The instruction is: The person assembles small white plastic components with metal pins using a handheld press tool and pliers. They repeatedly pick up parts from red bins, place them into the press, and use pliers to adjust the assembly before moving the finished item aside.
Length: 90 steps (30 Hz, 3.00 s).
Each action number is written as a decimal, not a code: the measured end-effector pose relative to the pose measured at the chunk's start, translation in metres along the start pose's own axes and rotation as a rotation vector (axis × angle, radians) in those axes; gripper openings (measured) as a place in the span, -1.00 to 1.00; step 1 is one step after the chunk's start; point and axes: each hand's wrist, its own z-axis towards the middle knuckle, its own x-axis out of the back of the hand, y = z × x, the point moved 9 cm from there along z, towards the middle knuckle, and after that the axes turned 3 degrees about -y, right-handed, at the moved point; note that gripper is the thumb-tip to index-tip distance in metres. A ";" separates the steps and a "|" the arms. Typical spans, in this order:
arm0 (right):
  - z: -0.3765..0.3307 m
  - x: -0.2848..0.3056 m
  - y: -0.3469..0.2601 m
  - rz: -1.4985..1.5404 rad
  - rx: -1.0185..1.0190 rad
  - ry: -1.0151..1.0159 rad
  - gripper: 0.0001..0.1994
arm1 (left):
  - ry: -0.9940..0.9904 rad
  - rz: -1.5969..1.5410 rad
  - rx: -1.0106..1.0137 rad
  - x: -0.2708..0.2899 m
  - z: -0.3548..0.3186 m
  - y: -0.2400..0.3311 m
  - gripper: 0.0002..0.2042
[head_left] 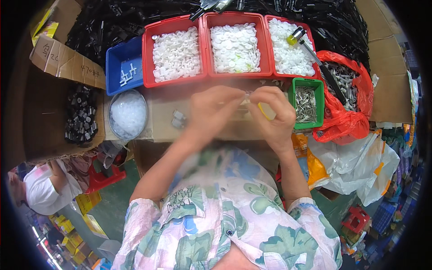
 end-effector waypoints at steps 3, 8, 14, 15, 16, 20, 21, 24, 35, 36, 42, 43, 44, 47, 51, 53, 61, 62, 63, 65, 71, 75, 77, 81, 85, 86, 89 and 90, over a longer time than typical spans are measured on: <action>0.000 0.000 0.011 0.106 -0.115 -0.008 -0.83 | 0.001 0.139 -0.203 0.004 -0.003 0.014 -0.83; -0.001 -0.008 0.005 0.065 -0.058 -0.067 -0.86 | 0.011 0.195 -0.311 0.005 -0.011 0.019 -0.82; -0.007 -0.027 -0.003 0.030 0.002 -0.086 -0.87 | 0.072 0.394 -0.290 0.023 -0.031 0.023 -0.71; -0.009 -0.031 -0.002 0.047 0.012 -0.083 -0.87 | 0.073 0.441 -0.284 0.024 -0.034 0.020 -0.69; -0.011 -0.036 -0.002 0.065 0.023 -0.082 -0.87 | 0.079 0.441 -0.273 0.025 -0.036 0.017 -0.68; -0.015 -0.046 0.004 0.069 0.011 -0.088 -0.87 | 0.095 0.462 -0.249 0.031 -0.042 0.008 -0.65; -0.015 -0.050 0.004 0.063 0.023 -0.094 -0.87 | 0.098 0.472 -0.247 0.033 -0.043 0.007 -0.65; -0.015 -0.056 0.005 0.020 0.051 -0.106 -0.86 | 0.114 0.577 -0.280 0.035 -0.047 0.005 -0.67; -0.018 -0.069 0.008 -0.193 0.102 -0.149 -0.85 | -0.007 0.851 -0.525 0.012 -0.070 0.001 -0.69; -0.018 -0.070 0.008 -0.198 0.105 -0.157 -0.85 | -0.020 0.870 -0.536 0.009 -0.071 0.001 -0.68; -0.016 -0.070 0.007 -0.204 0.118 -0.188 -0.85 | -0.064 0.957 -0.554 0.007 -0.070 -0.001 -0.62; -0.016 -0.070 0.006 -0.205 0.123 -0.185 -0.85 | -0.071 0.969 -0.566 0.007 -0.071 -0.001 -0.62; -0.016 -0.070 0.006 -0.207 0.127 -0.183 -0.85 | -0.079 0.980 -0.578 0.006 -0.072 -0.001 -0.62; -0.017 -0.069 0.007 -0.182 0.127 -0.151 -0.85 | -0.087 1.014 -0.586 0.003 -0.072 -0.001 -0.63; -0.019 -0.071 0.009 -0.157 0.125 -0.154 -0.86 | -0.098 1.060 -0.587 0.002 -0.072 0.000 -0.63; -0.018 -0.070 0.008 -0.146 0.117 -0.171 -0.87 | -0.110 1.073 -0.581 0.003 -0.073 -0.004 -0.64; -0.015 -0.062 0.012 -0.179 0.138 -0.161 -0.89 | -0.086 1.128 -0.599 0.000 -0.071 -0.003 -0.70; -0.013 -0.055 0.014 -0.183 0.143 -0.147 -0.88 | -0.079 1.114 -0.602 0.000 -0.071 -0.002 -0.70; -0.010 -0.046 0.020 -0.248 0.103 -0.135 -0.87 | -0.071 1.101 -0.605 0.001 -0.071 -0.001 -0.70; -0.005 -0.024 0.035 -0.387 0.020 -0.111 -0.85 | -0.085 1.059 -0.592 0.003 -0.071 -0.002 -0.70; 0.003 -0.011 0.073 -0.867 -0.008 -0.206 -0.83 | -0.097 0.933 -0.564 0.002 -0.070 0.004 -0.69; 0.003 -0.014 0.076 -0.923 0.026 -0.210 -0.87 | -0.074 0.848 -0.544 0.001 -0.066 0.012 -0.70; 0.002 -0.010 0.071 -0.851 0.033 -0.141 -0.86 | -0.058 0.817 -0.541 0.001 -0.064 0.016 -0.70; -0.003 -0.009 0.067 -0.801 0.035 -0.117 -0.87 | -0.035 0.774 -0.539 -0.004 -0.058 0.023 -0.72; -0.001 -0.015 0.072 -0.857 0.030 -0.132 -0.89 | -0.047 0.762 -0.557 -0.013 -0.054 0.027 -0.74; 0.000 -0.017 0.075 -0.875 0.008 -0.154 -0.90 | -0.054 0.760 -0.559 -0.015 -0.053 0.028 -0.74; 0.002 -0.018 0.074 -0.886 -0.016 -0.163 -0.91 | -0.055 0.737 -0.553 -0.016 -0.052 0.030 -0.74; 0.003 -0.018 0.071 -0.883 -0.017 -0.157 -0.92 | -0.052 0.727 -0.548 -0.015 -0.051 0.030 -0.74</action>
